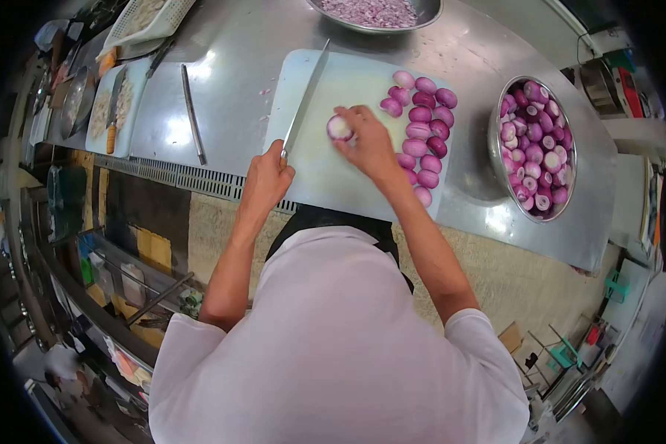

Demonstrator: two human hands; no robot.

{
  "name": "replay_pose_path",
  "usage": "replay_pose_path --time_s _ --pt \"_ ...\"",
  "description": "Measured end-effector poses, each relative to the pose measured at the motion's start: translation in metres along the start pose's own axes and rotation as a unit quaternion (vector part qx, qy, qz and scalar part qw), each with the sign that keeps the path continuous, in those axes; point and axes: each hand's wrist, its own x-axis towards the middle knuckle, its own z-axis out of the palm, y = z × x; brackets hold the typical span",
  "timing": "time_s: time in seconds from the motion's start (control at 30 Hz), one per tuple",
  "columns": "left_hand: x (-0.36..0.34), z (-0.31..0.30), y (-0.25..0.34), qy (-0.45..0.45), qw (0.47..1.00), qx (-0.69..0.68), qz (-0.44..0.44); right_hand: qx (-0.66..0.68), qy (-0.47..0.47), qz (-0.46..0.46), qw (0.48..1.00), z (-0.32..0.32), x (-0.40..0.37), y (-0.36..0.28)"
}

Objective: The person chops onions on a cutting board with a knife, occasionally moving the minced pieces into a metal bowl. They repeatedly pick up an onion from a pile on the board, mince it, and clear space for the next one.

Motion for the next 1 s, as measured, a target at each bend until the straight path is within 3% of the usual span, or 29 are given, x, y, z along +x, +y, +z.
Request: replay_pose_path --time_s 0.1,0.17,0.23,0.3,0.4,0.53,0.77,0.87,0.9,1.0 --pt "-0.012 -0.009 0.009 0.000 1.000 -0.003 0.011 -0.071 -0.029 -0.031 0.997 0.023 -0.005 0.005" --pt "-0.026 -0.019 0.023 -0.015 1.000 -0.003 -0.001 -0.068 0.017 -0.057 0.996 0.018 -0.006 0.003" --pt "-0.040 -0.025 0.029 -0.033 0.999 -0.003 -0.013 -0.045 0.012 -0.035 0.998 0.016 -0.008 0.003" --pt "-0.053 -0.029 0.032 -0.050 0.997 0.016 0.051 -0.023 0.010 -0.013 1.000 0.019 -0.008 0.004" --pt "-0.066 -0.035 0.037 -0.094 0.993 0.055 0.036 -0.068 0.031 -0.026 0.997 0.028 -0.007 0.007" --pt "-0.064 -0.024 0.038 -0.118 0.987 0.101 0.045 -0.092 0.049 -0.046 0.993 0.031 -0.006 0.012" --pt "-0.003 0.024 0.017 -0.055 0.993 0.046 0.094 -0.066 0.057 -0.079 0.993 0.029 -0.010 0.011" --pt "-0.012 0.008 0.026 -0.056 0.997 0.008 0.057 0.011 0.008 -0.064 0.998 0.035 -0.014 0.011" --pt "-0.017 0.001 0.026 -0.066 0.998 0.007 0.019 0.014 0.009 -0.063 0.998 0.036 -0.015 0.005" --pt "-0.025 0.000 0.010 -0.048 0.998 0.019 0.024 -0.041 -0.059 -0.074 0.995 0.038 -0.023 -0.008"
